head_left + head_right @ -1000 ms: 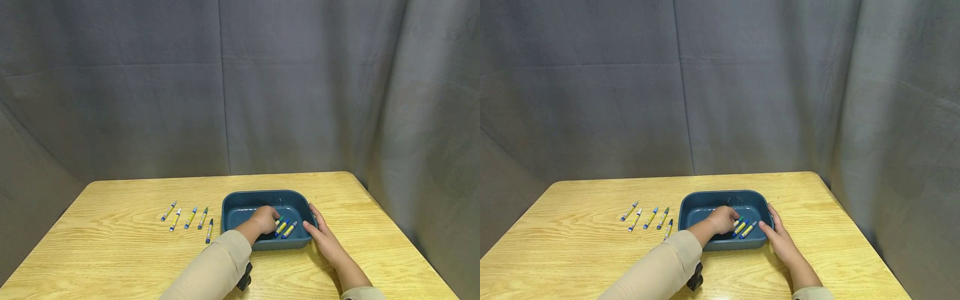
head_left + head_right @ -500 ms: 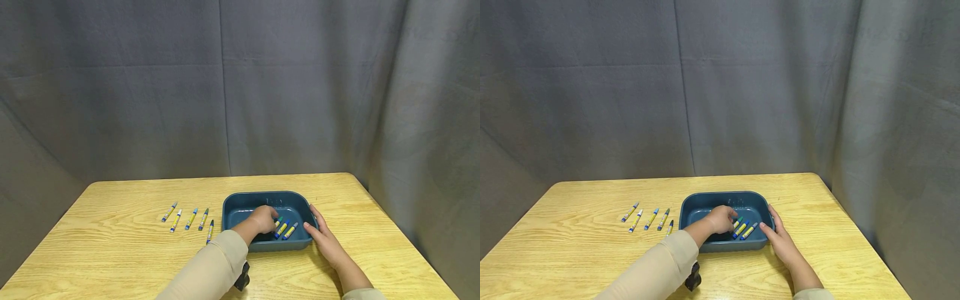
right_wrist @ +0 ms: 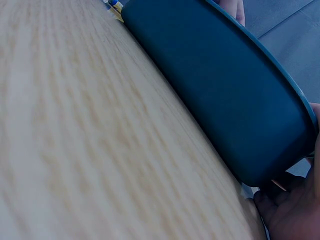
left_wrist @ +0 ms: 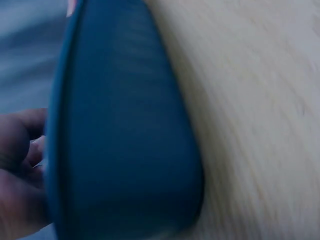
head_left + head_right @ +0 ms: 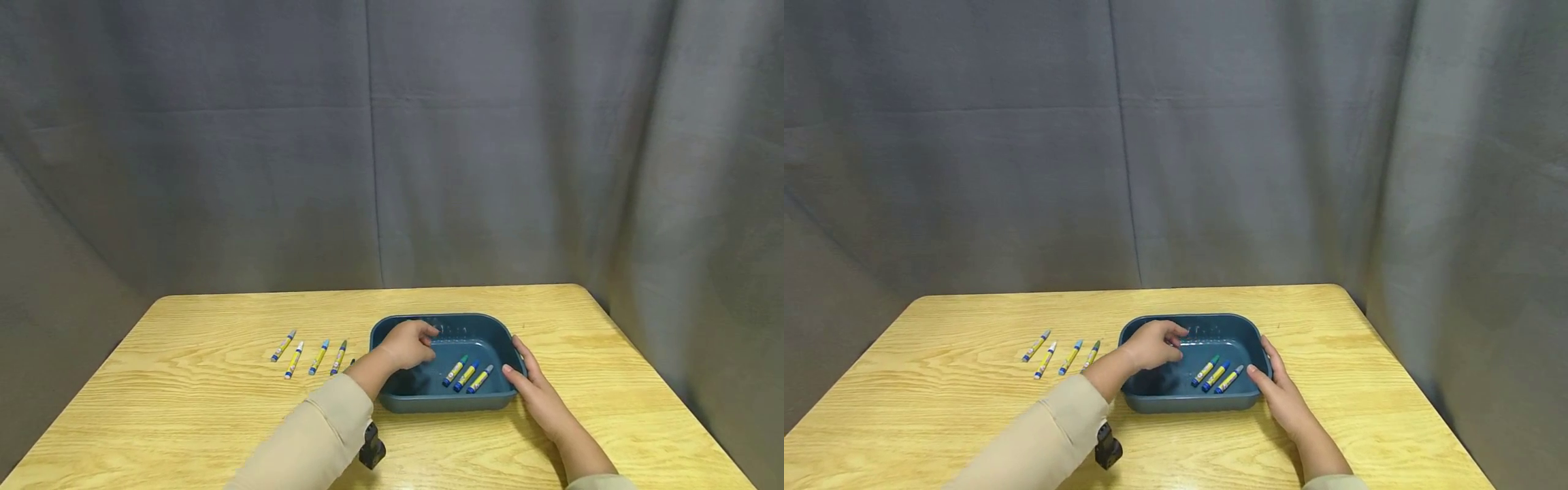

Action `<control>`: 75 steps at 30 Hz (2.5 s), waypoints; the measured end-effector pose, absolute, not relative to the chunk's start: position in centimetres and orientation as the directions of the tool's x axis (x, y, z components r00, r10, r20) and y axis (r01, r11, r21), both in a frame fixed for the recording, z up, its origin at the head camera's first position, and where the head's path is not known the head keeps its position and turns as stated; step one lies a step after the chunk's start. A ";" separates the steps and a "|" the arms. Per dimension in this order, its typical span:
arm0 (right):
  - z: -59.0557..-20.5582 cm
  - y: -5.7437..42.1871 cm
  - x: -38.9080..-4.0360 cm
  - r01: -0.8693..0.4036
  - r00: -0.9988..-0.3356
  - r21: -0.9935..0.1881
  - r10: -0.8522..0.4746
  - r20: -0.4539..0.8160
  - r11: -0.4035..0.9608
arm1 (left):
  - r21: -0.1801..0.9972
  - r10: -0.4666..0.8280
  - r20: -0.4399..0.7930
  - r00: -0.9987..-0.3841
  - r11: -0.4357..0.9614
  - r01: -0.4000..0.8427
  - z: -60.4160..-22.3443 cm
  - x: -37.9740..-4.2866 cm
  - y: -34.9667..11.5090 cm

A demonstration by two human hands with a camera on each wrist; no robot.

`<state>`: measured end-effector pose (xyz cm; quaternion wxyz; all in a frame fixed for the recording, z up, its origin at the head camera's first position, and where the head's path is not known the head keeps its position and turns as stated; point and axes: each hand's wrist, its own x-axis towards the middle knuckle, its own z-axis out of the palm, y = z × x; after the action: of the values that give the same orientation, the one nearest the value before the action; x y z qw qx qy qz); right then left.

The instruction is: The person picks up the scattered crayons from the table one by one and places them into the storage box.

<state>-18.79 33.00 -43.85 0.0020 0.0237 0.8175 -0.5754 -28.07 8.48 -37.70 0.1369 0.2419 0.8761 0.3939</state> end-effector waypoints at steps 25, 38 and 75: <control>-44.0 33.6 -18.6 0.028 -0.999 -0.948 0.028 -0.020 0.318 | 0.845 0.229 -0.032 -0.973 0.526 0.095 -38.5 -30.8 -8.0; -44.0 33.5 -18.5 0.023 -0.999 -0.950 0.028 -0.015 0.311 | 0.762 0.109 -0.052 -0.993 0.647 0.031 -40.7 -31.7 -12.8; -44.1 33.5 -18.5 0.036 -0.999 -0.951 0.034 -0.027 0.306 | 0.713 0.069 -0.039 -0.997 0.700 0.021 -41.6 -32.5 -11.6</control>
<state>-18.50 33.49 -44.07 0.0011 0.0216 0.8081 -0.5887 -32.46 -11.61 -41.62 0.0314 0.0245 0.9215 0.3863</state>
